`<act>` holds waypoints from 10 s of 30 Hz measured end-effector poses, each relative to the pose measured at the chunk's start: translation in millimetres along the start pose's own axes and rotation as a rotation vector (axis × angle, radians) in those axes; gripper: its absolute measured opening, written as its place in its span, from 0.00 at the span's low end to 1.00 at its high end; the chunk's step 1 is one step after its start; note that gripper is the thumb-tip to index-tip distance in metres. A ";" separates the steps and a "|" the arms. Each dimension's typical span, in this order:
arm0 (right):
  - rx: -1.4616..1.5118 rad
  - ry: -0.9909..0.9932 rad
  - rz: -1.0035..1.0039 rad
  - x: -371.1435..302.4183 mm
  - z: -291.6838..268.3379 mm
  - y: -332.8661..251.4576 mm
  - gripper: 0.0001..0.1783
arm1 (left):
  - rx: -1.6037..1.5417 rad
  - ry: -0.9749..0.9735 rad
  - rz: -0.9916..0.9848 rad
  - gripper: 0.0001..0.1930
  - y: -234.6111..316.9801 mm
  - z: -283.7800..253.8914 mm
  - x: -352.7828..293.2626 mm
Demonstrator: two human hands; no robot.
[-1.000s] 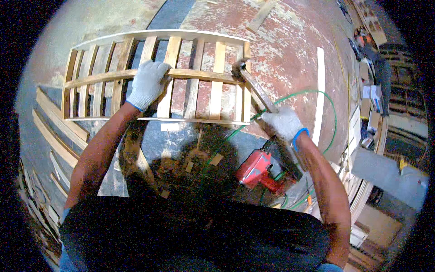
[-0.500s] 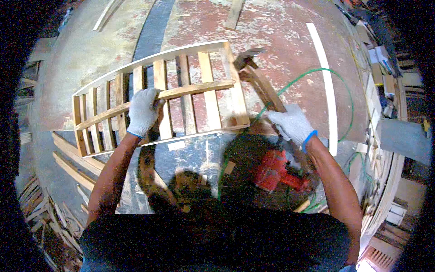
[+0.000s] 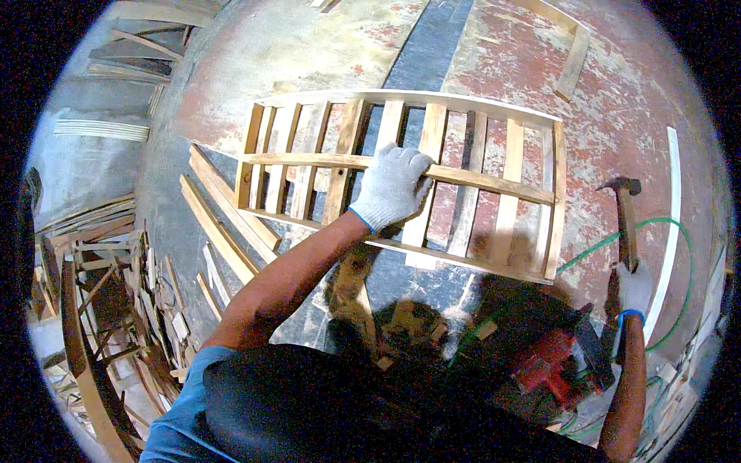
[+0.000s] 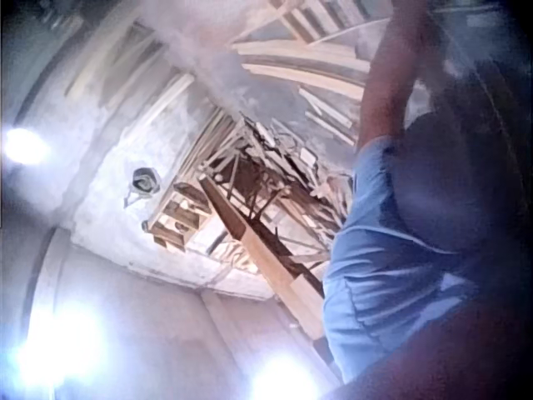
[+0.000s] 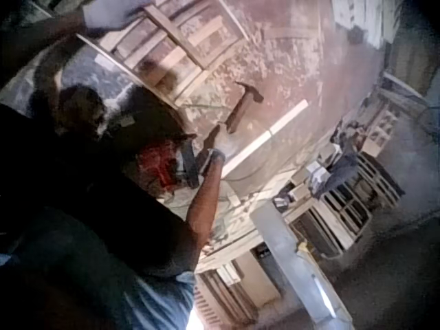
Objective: The person assembles a wooden frame by placing thin wooden slats between two side rails and securing them with a pneumatic nail gun. The person repeatedly picks up slats, positions them, and drives nails into the wood while sitting on the floor.
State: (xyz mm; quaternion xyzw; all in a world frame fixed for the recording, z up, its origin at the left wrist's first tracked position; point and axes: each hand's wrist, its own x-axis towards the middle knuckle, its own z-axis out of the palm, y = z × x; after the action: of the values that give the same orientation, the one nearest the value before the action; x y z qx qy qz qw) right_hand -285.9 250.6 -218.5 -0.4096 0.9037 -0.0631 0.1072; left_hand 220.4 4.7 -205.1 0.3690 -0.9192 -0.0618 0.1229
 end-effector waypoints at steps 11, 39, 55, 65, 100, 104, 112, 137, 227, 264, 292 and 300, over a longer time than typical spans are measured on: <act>-0.016 -0.051 -0.204 -257.2 8.8 -8.0 0.27 | -0.069 0.057 0.000 0.11 0.0 4.9 -3.1; 0.137 -0.415 -0.036 -239.6 -41.8 14.6 0.20 | -0.009 -0.164 0.067 0.14 30.4 5.9 -1.3; 1.498 -0.861 0.482 -116.6 -64.9 -10.3 0.37 | 0.027 -0.072 -0.219 0.20 48.6 38.1 11.4; 1.373 -0.631 0.737 -119.6 -38.9 12.1 0.40 | 0.082 -0.054 -0.169 0.19 48.8 36.6 13.0; 1.521 -0.994 0.571 -92.0 -41.4 -1.7 0.33 | -0.014 -0.145 -0.237 0.17 51.9 34.7 14.5; 1.459 -0.779 0.455 -110.9 -18.2 22.9 0.34 | 0.006 -0.108 -0.197 0.18 52.1 33.3 16.3; 1.755 -0.794 0.598 -161.9 2.8 8.7 0.09 | -0.005 -0.120 -0.165 0.21 56.1 25.6 16.0; 1.417 -0.321 0.571 -145.8 10.5 38.8 0.08 | -1.514 0.276 -1.445 0.31 -22.7 -25.0 -209.9; 0.452 -0.028 0.203 -178.0 21.3 25.6 0.21 | 0.002 -0.045 0.168 0.29 81.2 2.5 69.9; 2.048 -0.859 0.478 -118.7 5.3 -35.9 0.14 | 0.058 0.014 0.159 0.21 109.3 51.5 82.7; 2.106 -1.040 0.420 -101.5 22.3 -48.8 0.13 | 0.074 -0.013 0.170 0.22 108.8 53.0 84.7; 2.084 -1.013 0.462 -109.9 29.8 -38.9 0.20 | 0.080 -0.016 0.167 0.21 109.1 54.3 84.2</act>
State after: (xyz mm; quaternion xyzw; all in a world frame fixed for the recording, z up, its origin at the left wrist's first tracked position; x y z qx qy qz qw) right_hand -179.9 307.1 -223.9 0.0703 0.3234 -0.5795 0.7448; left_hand 74.5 26.1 -219.9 0.2950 -0.9495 -0.0174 0.1055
